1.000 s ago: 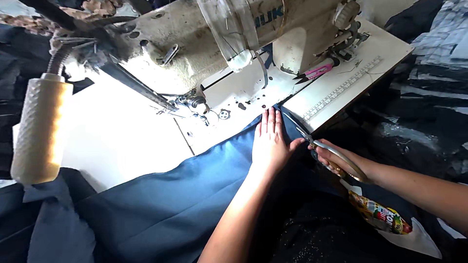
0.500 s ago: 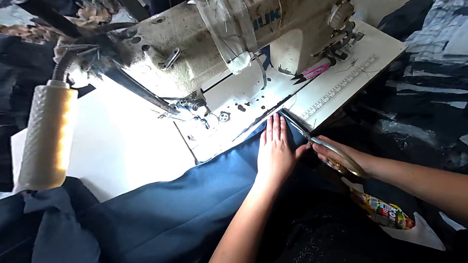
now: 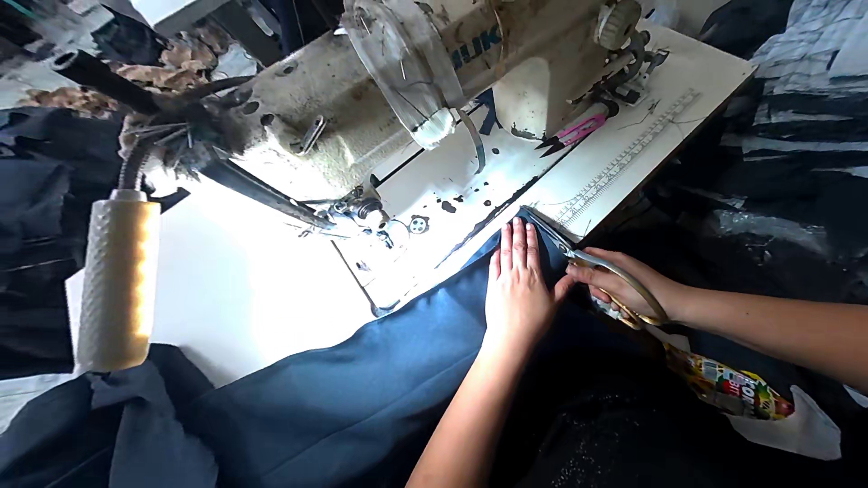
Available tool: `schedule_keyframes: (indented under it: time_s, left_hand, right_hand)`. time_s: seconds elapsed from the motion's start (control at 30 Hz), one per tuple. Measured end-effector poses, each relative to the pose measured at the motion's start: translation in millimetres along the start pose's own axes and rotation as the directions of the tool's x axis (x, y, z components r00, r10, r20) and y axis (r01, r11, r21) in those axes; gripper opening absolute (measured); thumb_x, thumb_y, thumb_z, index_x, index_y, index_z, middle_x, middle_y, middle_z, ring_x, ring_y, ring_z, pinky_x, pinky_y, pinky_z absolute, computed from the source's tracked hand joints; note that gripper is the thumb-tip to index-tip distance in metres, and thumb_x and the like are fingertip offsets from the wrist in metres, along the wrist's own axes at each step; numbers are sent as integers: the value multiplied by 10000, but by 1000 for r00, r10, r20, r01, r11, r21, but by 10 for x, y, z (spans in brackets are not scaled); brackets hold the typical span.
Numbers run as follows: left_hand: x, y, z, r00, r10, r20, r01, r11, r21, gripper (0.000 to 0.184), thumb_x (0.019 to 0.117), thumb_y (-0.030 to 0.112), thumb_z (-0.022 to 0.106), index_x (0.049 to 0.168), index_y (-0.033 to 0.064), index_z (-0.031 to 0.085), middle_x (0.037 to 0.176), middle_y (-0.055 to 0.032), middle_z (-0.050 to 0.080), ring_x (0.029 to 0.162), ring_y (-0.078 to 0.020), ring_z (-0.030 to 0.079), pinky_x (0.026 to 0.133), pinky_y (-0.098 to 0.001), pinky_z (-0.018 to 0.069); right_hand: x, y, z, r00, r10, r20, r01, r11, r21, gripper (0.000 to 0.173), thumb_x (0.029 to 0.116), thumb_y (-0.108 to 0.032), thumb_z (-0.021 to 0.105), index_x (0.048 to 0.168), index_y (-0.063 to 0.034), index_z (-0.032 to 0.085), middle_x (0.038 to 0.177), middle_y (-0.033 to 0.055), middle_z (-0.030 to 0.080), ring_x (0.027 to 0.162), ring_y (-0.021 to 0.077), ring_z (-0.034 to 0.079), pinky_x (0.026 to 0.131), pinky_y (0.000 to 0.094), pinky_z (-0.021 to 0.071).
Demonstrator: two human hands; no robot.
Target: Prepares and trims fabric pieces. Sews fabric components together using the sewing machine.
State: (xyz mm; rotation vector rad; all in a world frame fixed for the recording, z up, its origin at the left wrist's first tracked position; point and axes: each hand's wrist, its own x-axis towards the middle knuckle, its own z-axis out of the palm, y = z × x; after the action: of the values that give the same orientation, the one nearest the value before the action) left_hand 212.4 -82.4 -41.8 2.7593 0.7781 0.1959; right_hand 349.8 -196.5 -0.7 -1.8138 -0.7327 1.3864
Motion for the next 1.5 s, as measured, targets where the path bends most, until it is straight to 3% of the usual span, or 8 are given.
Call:
schedule_keyframes:
  time_s: [0.47, 0.63, 0.8, 0.9, 1.0, 1.07, 1.23, 1.5]
  left_hand:
    - [-101, -421, -141, 990, 128, -53, -130, 991, -37, 826, 984, 606, 488, 1466, -64, 501, 1540, -241, 477, 1447, -423, 437, 1173, -562, 343]
    - [271, -807, -198, 999, -38, -32, 37, 999, -33, 812, 1005, 592, 491, 1542, -12, 411, 1632, -225, 337, 1539, -390, 272, 1242, -546, 211]
    - [80, -718, -542, 955, 197, -223, -210, 977, -34, 287, 975, 211, 658, 1221, 90, 744, 1344, -162, 662, 1281, -345, 606, 1081, -509, 466]
    - [-703, -630, -1216, 983, -162, 81, 175, 965, -195, 493, 999, 307, 645, 1461, 150, 578, 1029, -136, 744, 944, -314, 713, 836, -524, 550]
    - [-1293, -1079, -1484, 579, -757, 302, 776, 626, 83, 775, 1005, 489, 608, 1641, 236, 245, 1154, -295, 686, 1098, -498, 650, 941, -668, 472]
    - [-1540, -1549, -1394, 460, -845, 270, 867, 494, 69, 642, 1053, 443, 541, 1576, 117, 364, 1253, -316, 642, 1196, -512, 606, 1011, -679, 435]
    - [-1239, -2014, -1399, 616, -785, -61, 772, 618, -150, 404, 1088, 248, 498, 1396, -13, 501, 1215, -290, 655, 1144, -461, 650, 975, -637, 495]
    - [-959, -1885, -934, 862, -502, -70, 481, 854, -199, 601, 1059, 409, 518, 1579, 127, 411, 1662, -153, 318, 1564, -393, 193, 1187, -732, 93]
  right_hand:
    - [25, 175, -90, 941, -261, -216, 253, 965, -65, 311, 1066, -254, 535, 1268, -18, 543, 776, -9, 517, 582, 19, 482, 548, 187, 437]
    - [344, -276, -710, 826, -541, -158, 275, 632, -725, 612, 886, -164, 802, 1413, -13, 530, 1129, 305, 662, 1012, 510, 657, 832, 697, 503]
    - [790, -418, -604, 630, -776, -16, 311, 271, -911, 353, 959, -2, 654, 1311, 19, 640, 1331, 378, 539, 1229, 631, 496, 939, 778, 403]
    - [852, -445, -44, 431, -816, 385, 656, -10, -755, 391, 963, 28, 505, 1250, -114, 729, 1389, 229, 619, 1301, 506, 550, 1047, 715, 381]
    - [892, -528, 316, 410, -595, 691, 849, -28, -528, 454, 926, 49, 517, 1266, -158, 734, 1414, 113, 636, 1365, 435, 526, 1109, 741, 283]
    - [1075, -474, 476, 205, -646, 735, 905, -161, -394, 390, 888, -78, 555, 1195, -190, 767, 1280, 92, 714, 1216, 384, 654, 1007, 760, 370]
    - [1014, -630, 1369, 54, -495, 867, 960, -215, -182, 296, 1003, -265, 582, 1216, -107, 712, 1144, 182, 683, 1097, 393, 655, 905, 588, 515]
    - [1029, -494, 1245, 366, -588, 721, 886, -17, -464, 729, 957, -627, 518, 1385, -45, 612, 1480, 226, 537, 1386, 425, 496, 1090, 632, 393]
